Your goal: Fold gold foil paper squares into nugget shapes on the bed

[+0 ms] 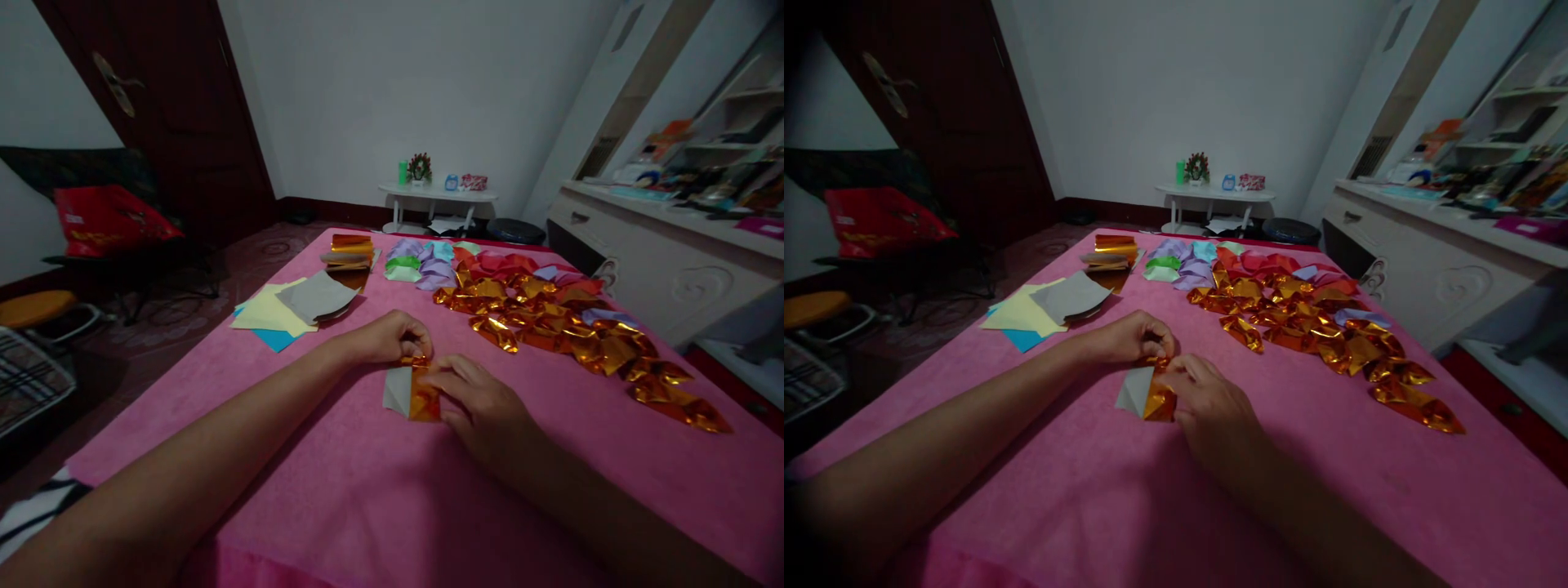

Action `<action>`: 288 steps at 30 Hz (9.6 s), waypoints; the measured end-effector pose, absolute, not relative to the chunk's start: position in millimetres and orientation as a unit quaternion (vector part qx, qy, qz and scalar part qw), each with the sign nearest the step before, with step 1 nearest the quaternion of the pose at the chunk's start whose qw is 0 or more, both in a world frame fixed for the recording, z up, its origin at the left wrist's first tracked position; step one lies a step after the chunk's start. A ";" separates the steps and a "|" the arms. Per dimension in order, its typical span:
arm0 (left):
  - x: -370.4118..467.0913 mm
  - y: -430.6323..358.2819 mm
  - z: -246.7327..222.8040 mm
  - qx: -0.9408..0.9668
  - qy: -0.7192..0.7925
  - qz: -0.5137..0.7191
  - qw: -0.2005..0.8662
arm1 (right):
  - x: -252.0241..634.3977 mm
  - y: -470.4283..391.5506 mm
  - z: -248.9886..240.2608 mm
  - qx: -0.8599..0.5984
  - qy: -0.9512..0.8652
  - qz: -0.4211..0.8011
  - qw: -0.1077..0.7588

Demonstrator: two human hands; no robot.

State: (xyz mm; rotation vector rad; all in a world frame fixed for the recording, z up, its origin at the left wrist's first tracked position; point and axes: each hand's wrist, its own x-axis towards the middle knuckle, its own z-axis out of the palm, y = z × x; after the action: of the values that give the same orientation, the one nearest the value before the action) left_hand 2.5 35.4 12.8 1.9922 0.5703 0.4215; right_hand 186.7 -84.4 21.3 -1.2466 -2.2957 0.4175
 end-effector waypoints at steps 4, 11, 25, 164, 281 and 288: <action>1.5 36.5 6.2 0.851 0.232 0.220 0.417 | 187.4 -76.0 6.4 -0.393 -0.863 0.177 0.264; -1.2 20.4 9.7 0.916 0.250 0.223 0.221 | 190.3 -65.9 6.0 -0.389 -0.841 0.262 0.269; -38.3 -21.0 13.8 0.897 0.239 0.221 0.300 | 170.7 -62.7 7.4 -0.509 -0.793 0.238 0.237; 6.9 25.0 -12.1 0.651 0.381 0.396 0.524 | 182.4 6.5 -19.4 -0.503 -0.609 0.363 0.495; 16.4 11.7 -15.0 0.679 0.547 0.452 0.187 | 167.6 -19.8 -10.0 -0.650 -0.661 -0.005 0.376; 14.8 11.0 -12.7 0.666 0.518 0.506 0.178 | 170.3 -12.5 -16.3 -0.647 -0.635 0.029 0.422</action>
State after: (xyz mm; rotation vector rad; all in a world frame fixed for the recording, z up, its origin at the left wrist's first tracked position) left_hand 14.8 11.0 -12.7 1.8844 1.4660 1.4311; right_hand 170.3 -12.5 -16.3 -1.6206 -1.5893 0.0725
